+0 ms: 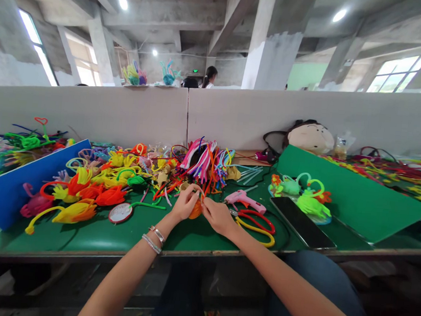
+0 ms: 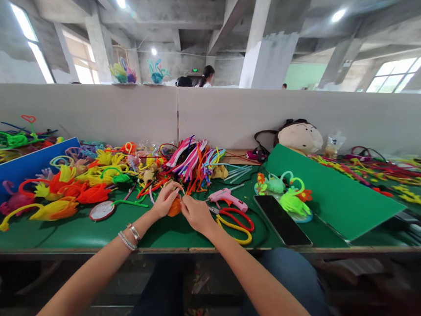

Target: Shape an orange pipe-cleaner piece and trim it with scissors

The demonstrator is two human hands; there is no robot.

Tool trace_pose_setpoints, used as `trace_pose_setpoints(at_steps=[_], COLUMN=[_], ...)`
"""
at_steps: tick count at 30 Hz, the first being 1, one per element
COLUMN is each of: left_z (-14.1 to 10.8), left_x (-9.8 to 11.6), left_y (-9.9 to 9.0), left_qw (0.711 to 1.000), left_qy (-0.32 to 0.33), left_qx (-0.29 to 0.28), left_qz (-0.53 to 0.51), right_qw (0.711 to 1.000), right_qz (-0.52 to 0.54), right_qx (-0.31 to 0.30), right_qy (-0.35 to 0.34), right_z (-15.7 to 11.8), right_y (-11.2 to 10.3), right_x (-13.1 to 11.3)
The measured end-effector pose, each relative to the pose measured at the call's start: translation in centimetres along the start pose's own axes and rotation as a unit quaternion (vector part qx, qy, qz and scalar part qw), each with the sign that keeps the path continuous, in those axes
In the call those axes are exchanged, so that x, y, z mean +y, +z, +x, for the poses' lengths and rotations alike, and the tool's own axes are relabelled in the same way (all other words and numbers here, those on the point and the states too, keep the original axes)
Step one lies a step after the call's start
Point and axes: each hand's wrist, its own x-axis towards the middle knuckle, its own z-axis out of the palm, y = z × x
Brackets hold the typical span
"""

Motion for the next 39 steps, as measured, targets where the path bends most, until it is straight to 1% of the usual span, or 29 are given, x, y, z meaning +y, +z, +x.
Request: trace_pose_setpoints(at_steps=[2,4,7,12,15,20,26,29,34,39], left_z=[0.0,0.0,0.3,0.5,0.5,0.5,0.5,0.5,0.5,0.5], left_x=[0.0,0.1,0.2,0.1,0.1,0.5,0.5,0.2,0.1,0.1], left_y=[-0.1,-0.1,-0.1,0.1,0.2,0.4,0.4,0.4,0.6,0.5], left_qw=[1.000,0.998,0.996,0.995,0.994,0.994,0.995,0.996,0.995,0.997], left_qy=[0.003,0.011,0.018,-0.007,-0.014,-0.025,-0.022,-0.016,-0.018,-0.007], left_qx=[0.014,0.043,0.080,0.090,0.095,0.087,0.084,0.076,0.056,0.050], left_qz=[0.027,0.038,0.021,-0.039,-0.053,-0.059,-0.041,-0.045,-0.082,-0.059], right_qw=[0.998,0.992,0.985,0.992,0.994,0.998,0.999,0.999,1.000,0.999], right_qz=[0.054,0.113,0.159,0.119,0.105,0.062,0.003,-0.006,-0.006,0.005], right_qx=[-0.002,0.006,0.020,-0.012,-0.008,0.003,0.001,-0.002,-0.018,-0.027], right_qy=[0.027,0.050,0.069,0.043,0.038,0.032,0.040,0.035,0.021,0.024], right_z=[0.2,0.5,0.8,0.6,0.5,0.5,0.6,0.6,0.6,0.6], right_y=[-0.3,-0.8,-1.6,-2.1,-2.0,-1.7,-1.3,-1.1,-1.1,-1.3], right_x=[0.0,0.2,0.4,0.1,-0.3,-0.5,-0.4,-0.3,-0.3,-0.4])
